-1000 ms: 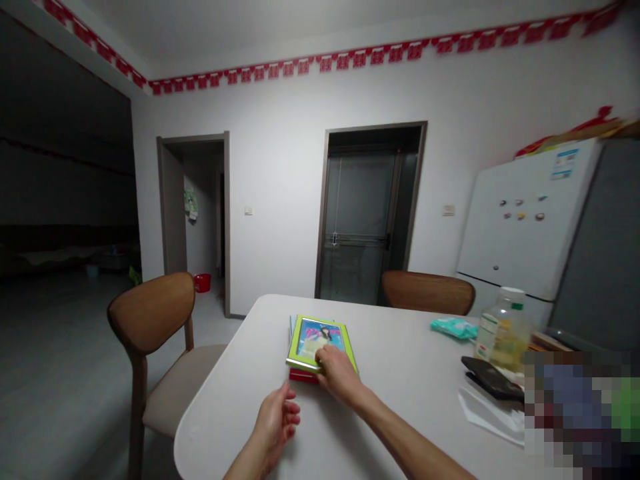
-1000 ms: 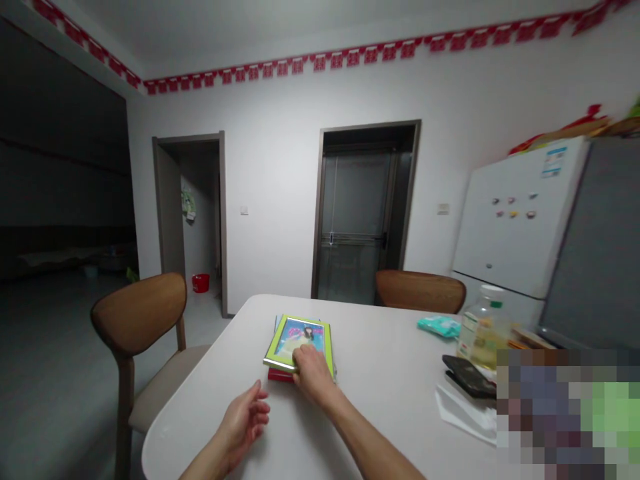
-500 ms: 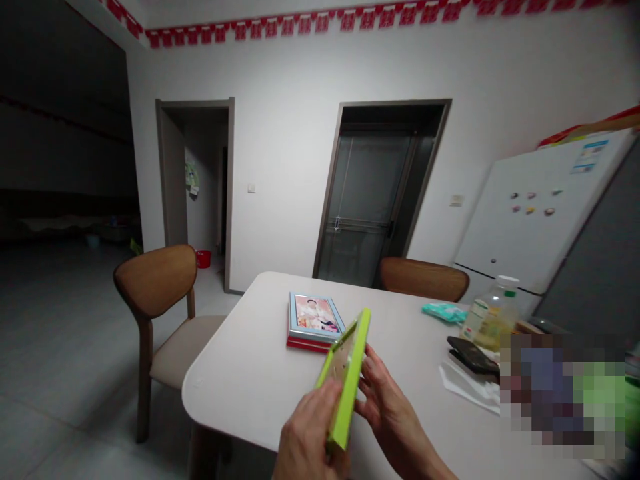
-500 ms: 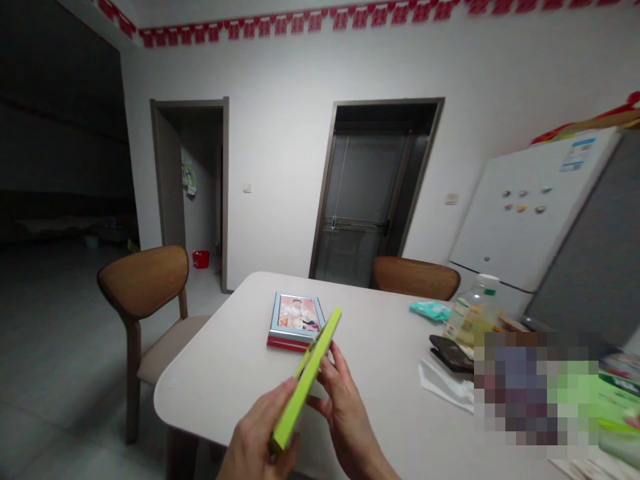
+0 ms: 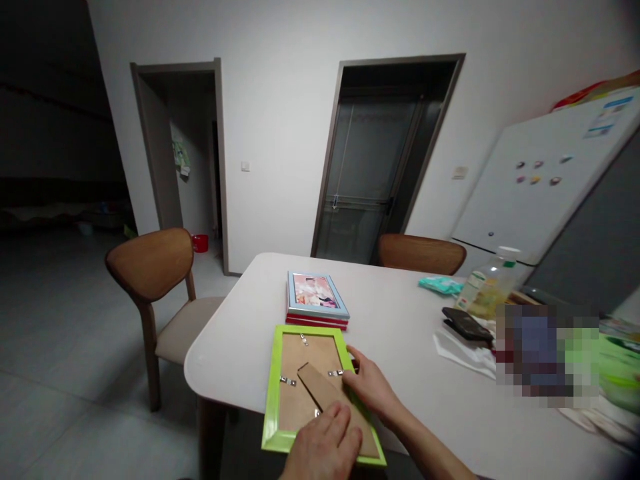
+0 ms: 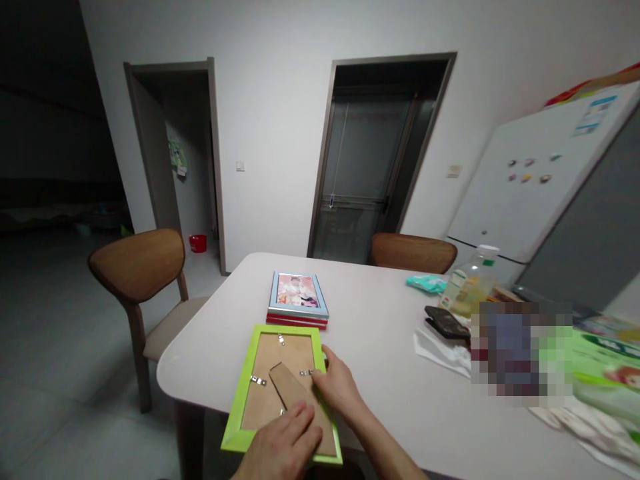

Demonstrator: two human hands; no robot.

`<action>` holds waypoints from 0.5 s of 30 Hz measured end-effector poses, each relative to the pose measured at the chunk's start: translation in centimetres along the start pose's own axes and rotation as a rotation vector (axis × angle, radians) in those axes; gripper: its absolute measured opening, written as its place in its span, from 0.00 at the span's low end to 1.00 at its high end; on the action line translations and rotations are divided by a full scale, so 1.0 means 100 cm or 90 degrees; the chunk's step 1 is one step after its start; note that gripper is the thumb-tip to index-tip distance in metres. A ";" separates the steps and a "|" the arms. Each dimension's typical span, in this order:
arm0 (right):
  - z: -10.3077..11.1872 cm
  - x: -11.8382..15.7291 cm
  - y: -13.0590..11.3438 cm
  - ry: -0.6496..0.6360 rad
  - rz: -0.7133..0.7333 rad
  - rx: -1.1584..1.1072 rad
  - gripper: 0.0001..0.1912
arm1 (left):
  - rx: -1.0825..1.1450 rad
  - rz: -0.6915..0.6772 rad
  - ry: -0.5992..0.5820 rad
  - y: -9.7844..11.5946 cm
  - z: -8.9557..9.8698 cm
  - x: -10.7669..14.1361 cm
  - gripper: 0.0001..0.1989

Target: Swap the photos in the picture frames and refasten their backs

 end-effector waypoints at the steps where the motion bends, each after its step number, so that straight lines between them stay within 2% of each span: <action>1: 0.001 -0.001 0.002 0.026 0.023 0.091 0.30 | 0.046 0.002 -0.039 -0.003 0.000 0.001 0.15; 4: -0.003 0.002 0.005 0.057 0.084 0.285 0.27 | 0.149 0.050 -0.138 -0.024 0.009 0.013 0.21; 8: -0.011 0.009 -0.002 0.026 0.154 0.377 0.19 | 0.135 0.309 -0.149 -0.072 0.019 0.039 0.24; 10: -0.013 0.008 -0.006 0.002 0.159 0.391 0.16 | 0.159 0.397 -0.145 -0.089 0.017 0.048 0.27; 15: -0.017 0.006 -0.014 -0.013 0.160 0.405 0.14 | 0.235 0.442 -0.129 -0.098 0.010 0.051 0.30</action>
Point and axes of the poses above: each hand's wrist, its own x-axis away from the middle knuckle, its own z-axis out of the back of the hand, y = z × x, the point moved 4 cm from there along -x, towards the middle knuckle, and after that the axes turned 11 degrees about -x, right-handed, at the moved point
